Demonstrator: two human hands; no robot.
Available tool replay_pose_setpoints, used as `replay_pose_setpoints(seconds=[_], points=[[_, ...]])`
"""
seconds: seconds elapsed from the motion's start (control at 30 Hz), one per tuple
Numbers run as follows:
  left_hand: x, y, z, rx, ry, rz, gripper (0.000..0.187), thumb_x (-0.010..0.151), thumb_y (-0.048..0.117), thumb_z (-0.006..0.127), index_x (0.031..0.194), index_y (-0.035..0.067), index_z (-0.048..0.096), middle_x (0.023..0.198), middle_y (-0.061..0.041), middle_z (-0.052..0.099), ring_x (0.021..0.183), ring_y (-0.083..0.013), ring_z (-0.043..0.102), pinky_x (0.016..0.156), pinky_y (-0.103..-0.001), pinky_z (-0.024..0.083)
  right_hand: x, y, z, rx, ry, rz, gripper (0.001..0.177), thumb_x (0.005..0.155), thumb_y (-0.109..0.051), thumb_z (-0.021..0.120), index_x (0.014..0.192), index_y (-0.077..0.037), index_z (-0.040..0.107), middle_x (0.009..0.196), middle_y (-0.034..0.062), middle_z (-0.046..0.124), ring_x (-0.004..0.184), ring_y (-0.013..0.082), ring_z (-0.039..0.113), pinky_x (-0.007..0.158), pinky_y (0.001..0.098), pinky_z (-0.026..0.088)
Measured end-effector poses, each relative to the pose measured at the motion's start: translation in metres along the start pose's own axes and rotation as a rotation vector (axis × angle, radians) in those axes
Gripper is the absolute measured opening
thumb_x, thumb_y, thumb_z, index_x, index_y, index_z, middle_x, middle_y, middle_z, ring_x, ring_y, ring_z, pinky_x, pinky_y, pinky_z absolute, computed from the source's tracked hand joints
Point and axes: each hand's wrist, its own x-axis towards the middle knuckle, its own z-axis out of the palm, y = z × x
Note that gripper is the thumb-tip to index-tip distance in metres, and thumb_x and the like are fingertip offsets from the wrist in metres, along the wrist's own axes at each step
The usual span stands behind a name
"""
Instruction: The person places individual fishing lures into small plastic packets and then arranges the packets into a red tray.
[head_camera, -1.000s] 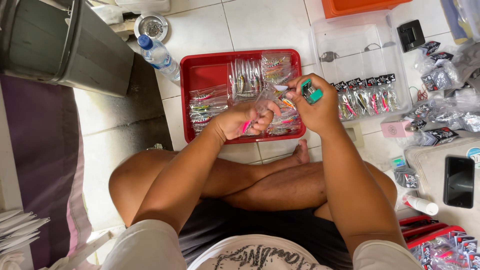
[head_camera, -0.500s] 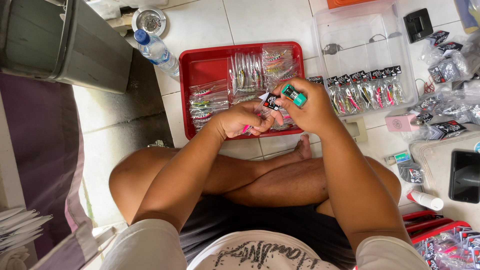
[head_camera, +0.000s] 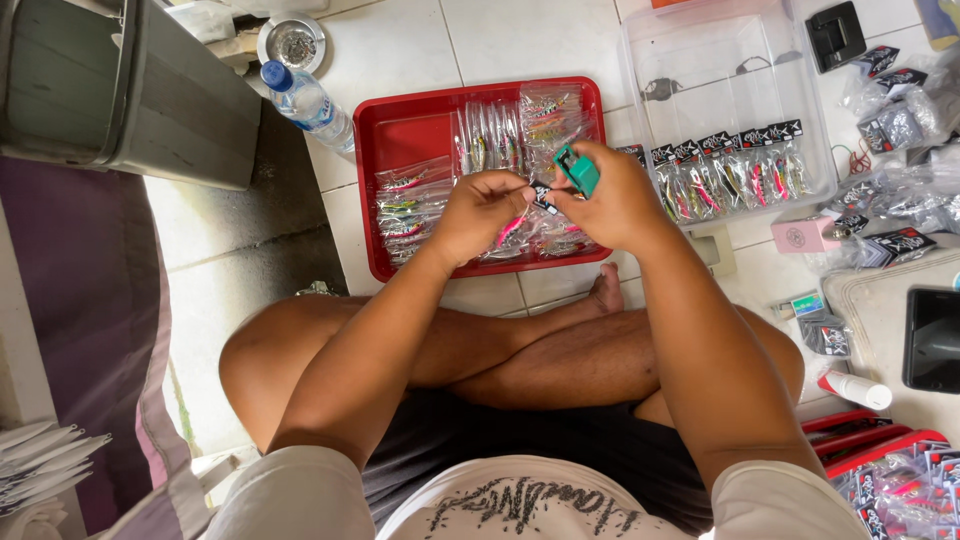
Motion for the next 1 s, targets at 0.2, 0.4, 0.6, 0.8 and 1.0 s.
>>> replay_pose_setpoints(seconds=[0.2, 0.4, 0.6, 0.8, 1.0], points=[[-0.016, 0.038, 0.024, 0.248, 0.329, 0.121, 0.008, 0.096, 0.008, 0.073, 0.092, 0.008, 0.08, 0.07, -0.005, 0.075, 0.063, -0.0056, 0.06, 0.057, -0.019, 0.051, 0.008, 0.002, 0.011, 0.131, 0.044, 0.068, 0.02, 0.082, -0.006, 0.08, 0.09, -0.013, 0.063, 0.086, 0.0061, 0.076, 0.081, 0.0208, 0.073, 0.077, 0.0326, 0.054], [-0.014, 0.034, 0.024, 0.241, 0.392, 0.13, 0.006, 0.095, 0.011, 0.074, 0.092, 0.009, 0.08, 0.071, -0.005, 0.076, 0.065, -0.0035, 0.063, 0.06, -0.019, 0.054, 0.007, 0.023, 0.016, 0.126, 0.043, 0.117, 0.023, 0.078, -0.008, 0.083, 0.086, -0.014, 0.062, 0.077, 0.0047, 0.073, 0.075, 0.0206, 0.072, 0.073, 0.0308, 0.054], [-0.011, 0.034, 0.022, 0.12, 0.372, 0.067, 0.006, 0.093, 0.006, 0.074, 0.094, 0.0, 0.077, 0.075, -0.008, 0.075, 0.069, -0.0076, 0.065, 0.063, -0.022, 0.056, 0.01, 0.022, 0.016, 0.163, 0.054, 0.117, 0.023, 0.077, -0.004, 0.082, 0.088, -0.013, 0.063, 0.077, 0.0035, 0.069, 0.073, 0.0195, 0.07, 0.072, 0.0313, 0.055], [-0.008, 0.028, 0.015, 0.172, 0.361, 0.035, 0.003, 0.09, 0.004, 0.075, 0.09, 0.003, 0.078, 0.072, -0.007, 0.073, 0.064, -0.0075, 0.067, 0.058, -0.021, 0.057, 0.012, 0.032, 0.022, 0.209, 0.057, 0.067, 0.024, 0.079, -0.005, 0.083, 0.09, -0.011, 0.063, 0.079, 0.0054, 0.068, 0.074, 0.0203, 0.069, 0.07, 0.0321, 0.054], [-0.003, 0.026, 0.001, 0.341, 0.379, 0.039, 0.002, 0.086, 0.008, 0.078, 0.087, 0.009, 0.079, 0.068, -0.002, 0.071, 0.06, -0.0064, 0.066, 0.052, -0.023, 0.054, 0.013, 0.058, 0.011, 0.471, -0.139, 0.015, 0.024, 0.108, -0.029, 0.055, 0.118, -0.008, 0.053, 0.073, 0.0043, 0.054, 0.067, 0.0148, 0.054, 0.062, 0.0283, 0.047]])
